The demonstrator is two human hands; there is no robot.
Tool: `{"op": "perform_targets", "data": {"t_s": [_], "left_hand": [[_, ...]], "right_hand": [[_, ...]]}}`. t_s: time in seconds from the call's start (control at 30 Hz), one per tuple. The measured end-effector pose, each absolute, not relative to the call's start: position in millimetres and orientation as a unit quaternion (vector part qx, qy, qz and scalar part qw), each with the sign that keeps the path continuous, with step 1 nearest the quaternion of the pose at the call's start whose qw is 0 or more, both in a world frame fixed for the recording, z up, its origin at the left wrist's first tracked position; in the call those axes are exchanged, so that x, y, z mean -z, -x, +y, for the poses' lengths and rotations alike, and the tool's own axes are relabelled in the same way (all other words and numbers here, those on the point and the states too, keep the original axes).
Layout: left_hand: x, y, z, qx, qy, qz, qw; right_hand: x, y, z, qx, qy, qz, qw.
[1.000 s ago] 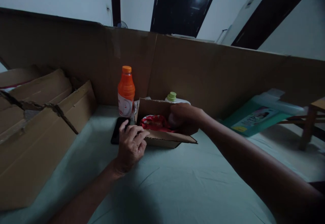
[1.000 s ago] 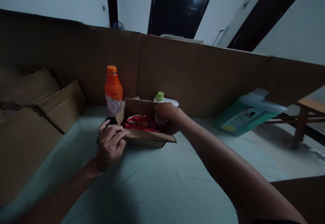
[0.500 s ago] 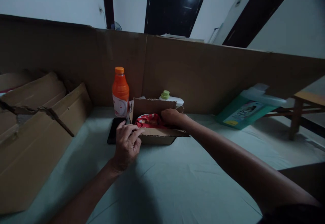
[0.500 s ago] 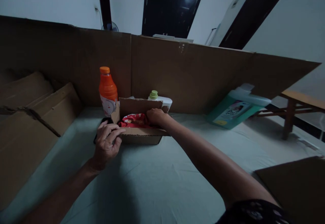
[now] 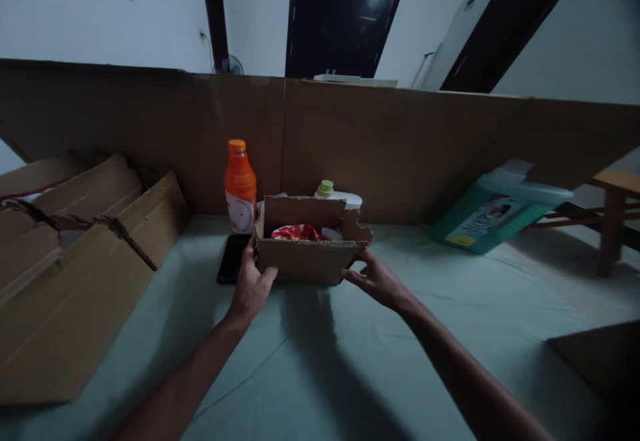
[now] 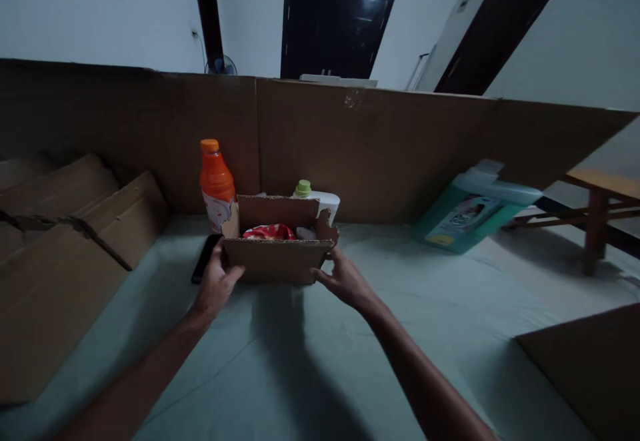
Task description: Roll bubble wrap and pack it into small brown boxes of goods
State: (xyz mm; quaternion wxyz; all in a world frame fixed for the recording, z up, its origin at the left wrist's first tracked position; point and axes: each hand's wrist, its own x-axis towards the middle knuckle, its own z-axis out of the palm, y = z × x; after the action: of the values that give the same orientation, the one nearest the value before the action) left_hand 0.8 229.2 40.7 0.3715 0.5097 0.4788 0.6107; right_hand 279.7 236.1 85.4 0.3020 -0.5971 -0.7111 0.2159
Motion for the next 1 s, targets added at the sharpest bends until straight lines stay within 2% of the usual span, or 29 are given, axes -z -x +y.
{"op": "perform_targets", "data": {"t_s": [0.17,0.37,0.5,0.63,0.77,1.0], "left_hand": [[-47,-20,217,-0.579,-0.513,0.526,0.353],[-42,-24,136,-0.548,-0.589,0.489,0.338],[-34,-8,75,-0.554,-0.57,0.501,0.342],[-17,11,23,-0.547,-0.516,0.556,0.354],[-1,28,-25,-0.534,-0.492,0.615,0.308],[16,57,-67,-0.512,-0.445,0.696,0.237]], "right_hand": [[-72,-264,236,-0.235,0.601,-0.698,0.311],[-68,-301,180,-0.261,0.631,-0.659,0.316],[-66,-283,153,-0.287,0.597,-0.68,0.315],[-70,-246,144,-0.292,0.544,-0.737,0.275],[-69,-216,141,-0.302,0.486,-0.779,0.256],[-58,-172,130,-0.316,0.454,-0.78,0.293]]}}
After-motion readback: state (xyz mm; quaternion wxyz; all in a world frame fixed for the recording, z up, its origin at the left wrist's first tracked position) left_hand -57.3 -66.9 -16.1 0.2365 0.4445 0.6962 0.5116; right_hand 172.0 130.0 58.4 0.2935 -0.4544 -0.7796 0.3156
